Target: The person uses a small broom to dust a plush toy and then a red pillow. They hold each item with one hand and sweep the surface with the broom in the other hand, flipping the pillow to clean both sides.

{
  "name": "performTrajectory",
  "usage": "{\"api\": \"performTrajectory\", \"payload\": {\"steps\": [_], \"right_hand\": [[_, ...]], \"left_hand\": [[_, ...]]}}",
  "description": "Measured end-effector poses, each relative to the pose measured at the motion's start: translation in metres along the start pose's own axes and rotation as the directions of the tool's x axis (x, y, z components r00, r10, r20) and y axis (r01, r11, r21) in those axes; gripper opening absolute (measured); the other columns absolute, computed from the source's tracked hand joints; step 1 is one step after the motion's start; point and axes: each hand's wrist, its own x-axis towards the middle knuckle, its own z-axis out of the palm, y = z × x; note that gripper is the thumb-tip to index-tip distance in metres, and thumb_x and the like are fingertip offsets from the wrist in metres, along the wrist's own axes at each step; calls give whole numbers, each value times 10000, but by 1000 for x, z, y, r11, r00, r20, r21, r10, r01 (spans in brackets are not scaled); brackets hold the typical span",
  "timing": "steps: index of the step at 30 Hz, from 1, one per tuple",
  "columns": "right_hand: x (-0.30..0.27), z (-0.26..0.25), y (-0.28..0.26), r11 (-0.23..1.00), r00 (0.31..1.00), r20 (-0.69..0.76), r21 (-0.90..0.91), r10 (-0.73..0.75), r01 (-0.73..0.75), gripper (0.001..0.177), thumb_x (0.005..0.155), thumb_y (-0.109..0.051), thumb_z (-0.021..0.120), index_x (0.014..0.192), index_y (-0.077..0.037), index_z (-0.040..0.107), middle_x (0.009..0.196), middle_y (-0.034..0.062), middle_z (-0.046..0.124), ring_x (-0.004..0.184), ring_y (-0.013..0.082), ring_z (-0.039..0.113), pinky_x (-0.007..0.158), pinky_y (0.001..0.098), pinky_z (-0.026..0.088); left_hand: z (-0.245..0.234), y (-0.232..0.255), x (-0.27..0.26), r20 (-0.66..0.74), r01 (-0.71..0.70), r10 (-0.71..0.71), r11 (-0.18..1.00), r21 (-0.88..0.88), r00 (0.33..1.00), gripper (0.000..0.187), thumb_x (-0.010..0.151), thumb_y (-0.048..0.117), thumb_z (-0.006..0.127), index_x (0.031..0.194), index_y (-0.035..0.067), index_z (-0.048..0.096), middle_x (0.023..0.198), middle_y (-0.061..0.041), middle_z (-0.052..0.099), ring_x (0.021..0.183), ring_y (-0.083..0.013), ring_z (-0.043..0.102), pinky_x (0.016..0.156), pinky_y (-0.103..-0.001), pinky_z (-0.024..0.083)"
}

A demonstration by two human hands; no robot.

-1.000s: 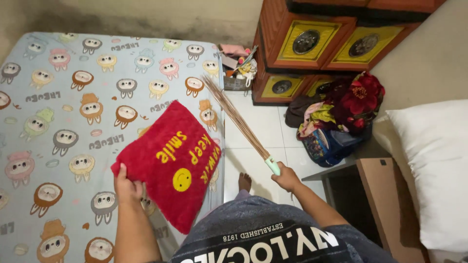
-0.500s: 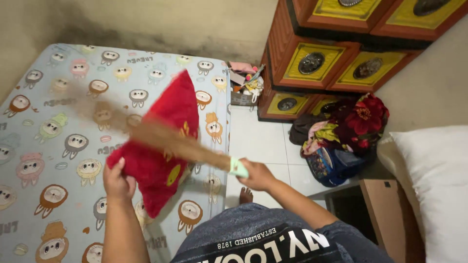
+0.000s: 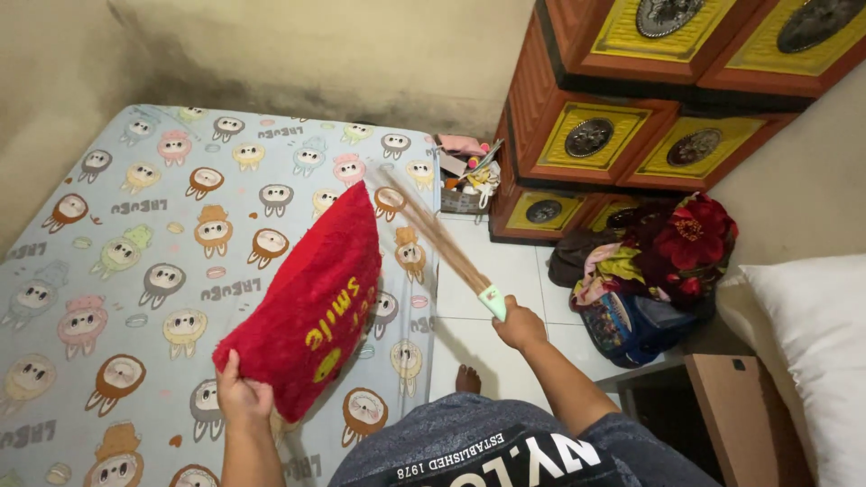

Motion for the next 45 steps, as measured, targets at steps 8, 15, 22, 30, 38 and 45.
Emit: {"api": "performTrajectory", "payload": {"steps": [8,15,22,30,38,45], "right_hand": [[-37,25,-57,832,841,61,-120,-538,541,400,952,-325,625,1307,-183,507,1013,62,675,787,236,659,558,363,527],[-8,12,-17,984,990,45,-110,-135,139,394,998,-497,493,1258,-203,455,1068,107,722,910,320,718,690,474,572],[-25,4,-42,984,990,-139,173,-12,36,531,927,-536,553,1317,-193,438,1081,183,739,940,422,707,729,530,525],[-46,17,-67,859,885,166,-221,-435,463,278,1003,-282,631,1248,-198,531,1032,33,665,816,170,675,559,276,610],[-10,13,-21,998,997,-63,14,-53,54,508,942,-531,543,1277,-163,439,1099,171,727,966,427,696,765,547,528],[-46,15,-59,832,846,97,-153,-525,534,380,960,-407,632,1283,-225,547,1097,34,705,864,237,700,618,389,572]], "left_hand": [[1,-25,16,47,81,-82,996,22,996,264,908,228,686,1172,251,682,1170,-23,737,1097,-173,701,1016,-397,562],[-2,-10,10,4,10,-10,999,31,1000,192,996,244,643,1188,237,649,1176,-16,725,1092,-173,688,1045,-405,561],[3,-8,-2,45,53,-52,998,-30,998,231,976,290,658,1193,213,673,1196,-30,725,1124,-218,679,1064,-463,523],[-3,-18,9,69,35,-34,999,-8,997,245,980,313,670,1208,232,635,1196,-31,706,1104,-222,666,1012,-487,554],[-1,-16,0,175,32,-29,999,-17,984,280,1021,303,610,1272,180,623,1257,-81,690,1189,-253,646,1111,-485,496],[9,-25,5,173,49,-49,999,0,984,258,1030,301,609,1263,193,622,1225,-88,703,1112,-248,677,1030,-488,549]]}}
